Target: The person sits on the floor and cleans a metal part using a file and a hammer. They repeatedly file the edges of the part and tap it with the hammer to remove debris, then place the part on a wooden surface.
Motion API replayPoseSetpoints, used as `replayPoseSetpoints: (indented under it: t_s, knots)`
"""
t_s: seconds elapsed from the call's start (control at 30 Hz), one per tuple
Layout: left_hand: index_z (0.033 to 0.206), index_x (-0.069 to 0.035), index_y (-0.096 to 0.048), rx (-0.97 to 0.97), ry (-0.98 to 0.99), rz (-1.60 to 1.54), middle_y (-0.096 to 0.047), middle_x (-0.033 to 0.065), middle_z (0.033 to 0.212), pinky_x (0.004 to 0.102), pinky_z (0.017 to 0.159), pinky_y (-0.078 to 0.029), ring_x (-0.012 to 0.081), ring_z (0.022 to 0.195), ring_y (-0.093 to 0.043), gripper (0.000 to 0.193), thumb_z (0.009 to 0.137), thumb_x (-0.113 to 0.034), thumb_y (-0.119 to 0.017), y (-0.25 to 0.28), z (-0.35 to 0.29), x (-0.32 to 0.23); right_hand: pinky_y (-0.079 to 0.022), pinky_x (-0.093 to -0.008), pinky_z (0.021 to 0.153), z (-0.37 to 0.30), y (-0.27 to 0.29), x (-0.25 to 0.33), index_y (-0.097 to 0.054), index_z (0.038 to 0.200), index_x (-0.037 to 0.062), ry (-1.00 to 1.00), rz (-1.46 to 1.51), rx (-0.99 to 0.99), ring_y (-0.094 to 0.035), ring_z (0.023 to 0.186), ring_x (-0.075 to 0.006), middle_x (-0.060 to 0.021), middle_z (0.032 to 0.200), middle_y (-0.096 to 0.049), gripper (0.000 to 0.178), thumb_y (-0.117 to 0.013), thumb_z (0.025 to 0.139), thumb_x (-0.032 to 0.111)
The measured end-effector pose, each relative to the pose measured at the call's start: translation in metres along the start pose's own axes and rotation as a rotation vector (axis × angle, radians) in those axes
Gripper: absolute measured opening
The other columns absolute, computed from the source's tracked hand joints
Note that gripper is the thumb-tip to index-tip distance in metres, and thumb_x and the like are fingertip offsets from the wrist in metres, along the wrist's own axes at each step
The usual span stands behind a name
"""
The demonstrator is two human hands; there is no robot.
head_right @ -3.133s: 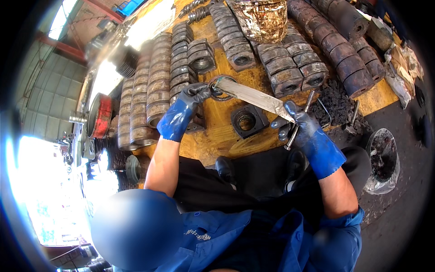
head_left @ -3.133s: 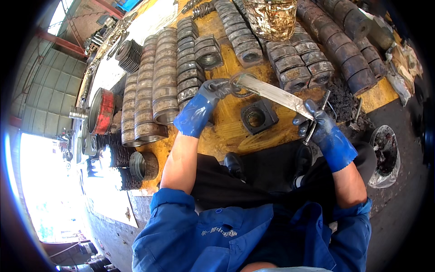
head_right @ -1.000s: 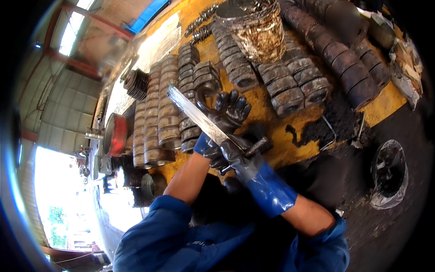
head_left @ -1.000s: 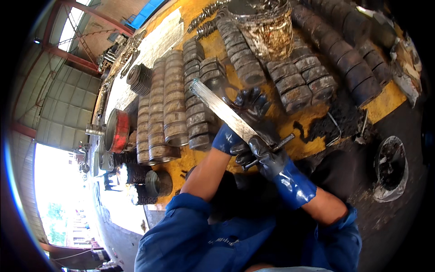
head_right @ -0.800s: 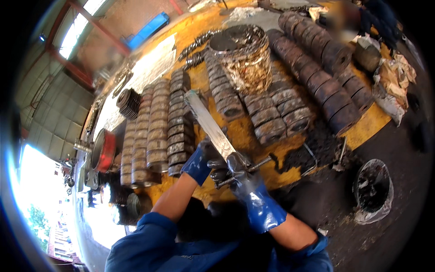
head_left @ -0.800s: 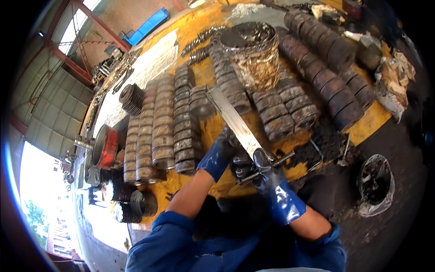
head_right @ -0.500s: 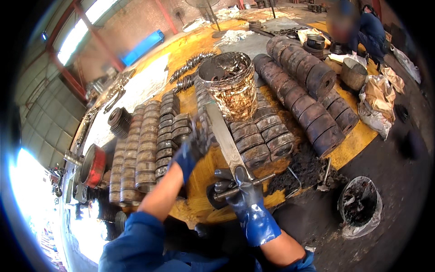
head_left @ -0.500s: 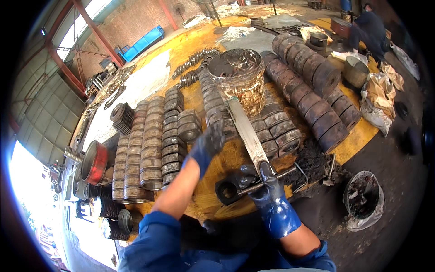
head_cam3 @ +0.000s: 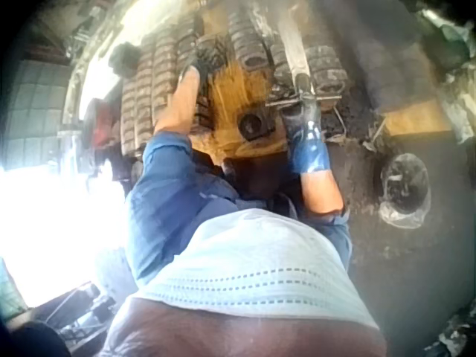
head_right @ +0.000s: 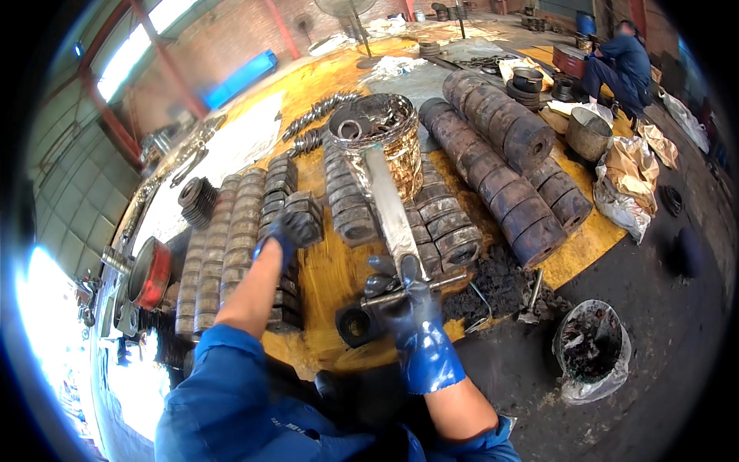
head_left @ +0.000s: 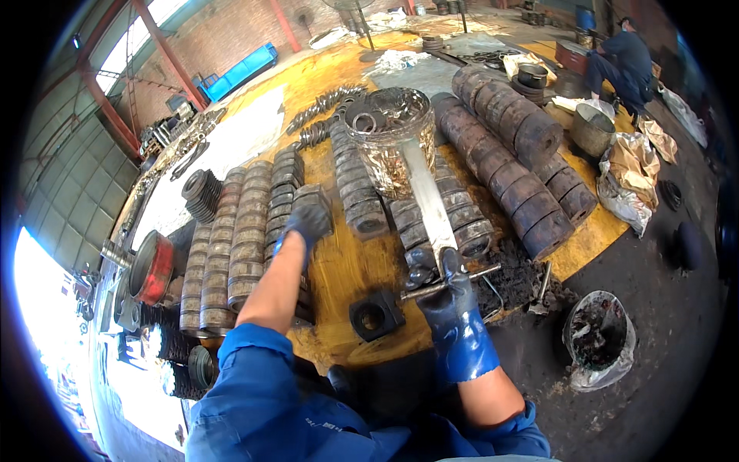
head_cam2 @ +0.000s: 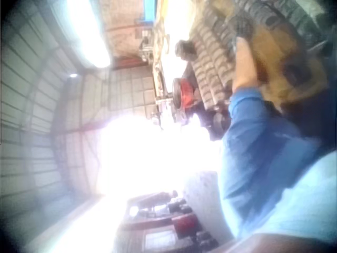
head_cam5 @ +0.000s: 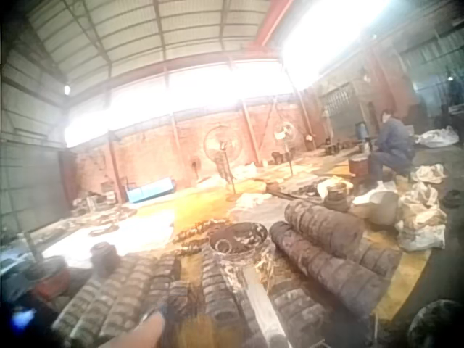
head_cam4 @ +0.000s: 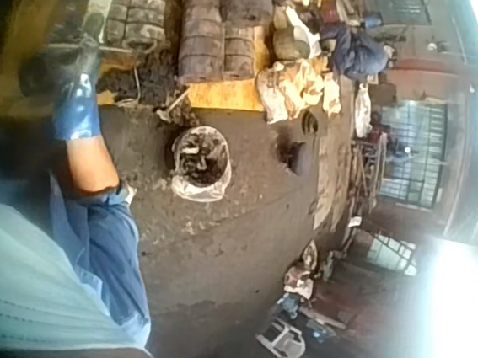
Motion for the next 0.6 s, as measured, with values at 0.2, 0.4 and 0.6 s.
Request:
replayPoseSetpoints:
  t_s: [0.2,0.4,0.6]
  knots:
    - [0.132,-0.011,-0.047,-0.330,0.012,0.083,-0.054,0.0082,0.131,0.0431,0.103,-0.040,0.0263,0.122,-0.051,0.050,0.102,-0.047,-0.030,0.216,-0.131,0.021,-0.054,-0.0419,0.063,-0.003,0.006,0.042,-0.053,0.118,-0.0010,0.078,0.087,0.098,-0.063,0.072,-0.0251,-0.0169,0.093,-0.066,0.044,-0.065,0.090,0.030]
    - [0.132,-0.011,-0.047,-0.534,0.112,0.052,-0.053,0.0077,0.132,0.0434,0.104,-0.039,0.0259,0.123,-0.050,0.050,0.102,-0.047,-0.030,0.341,-0.236,0.089,-0.049,-0.0355,0.066,-0.055,-0.022,0.128,-0.058,0.113,0.0044,0.424,-0.009,0.262,-0.063,0.075,-0.0180,-0.0098,0.099,-0.068,0.030,-0.059,0.094,0.027]
    - [0.133,-0.012,-0.047,-0.617,0.214,0.060,-0.052,0.0072,0.134,0.0436,0.104,-0.039,0.0254,0.124,-0.049,0.050,0.101,-0.047,-0.031,0.384,-0.288,0.138,-0.049,-0.0370,0.063,-0.109,0.064,0.218,-0.059,0.108,0.0043,0.642,-0.081,0.035,-0.059,0.074,-0.0202,-0.0109,0.097,-0.067,0.032,-0.059,0.094,0.033]
Point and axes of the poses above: each hand's wrist, its own z-axis towards the middle knuckle, its own y-axis out of the back of the hand, x = y × z, the point moved 8 cm from there along z, towards the middle knuckle
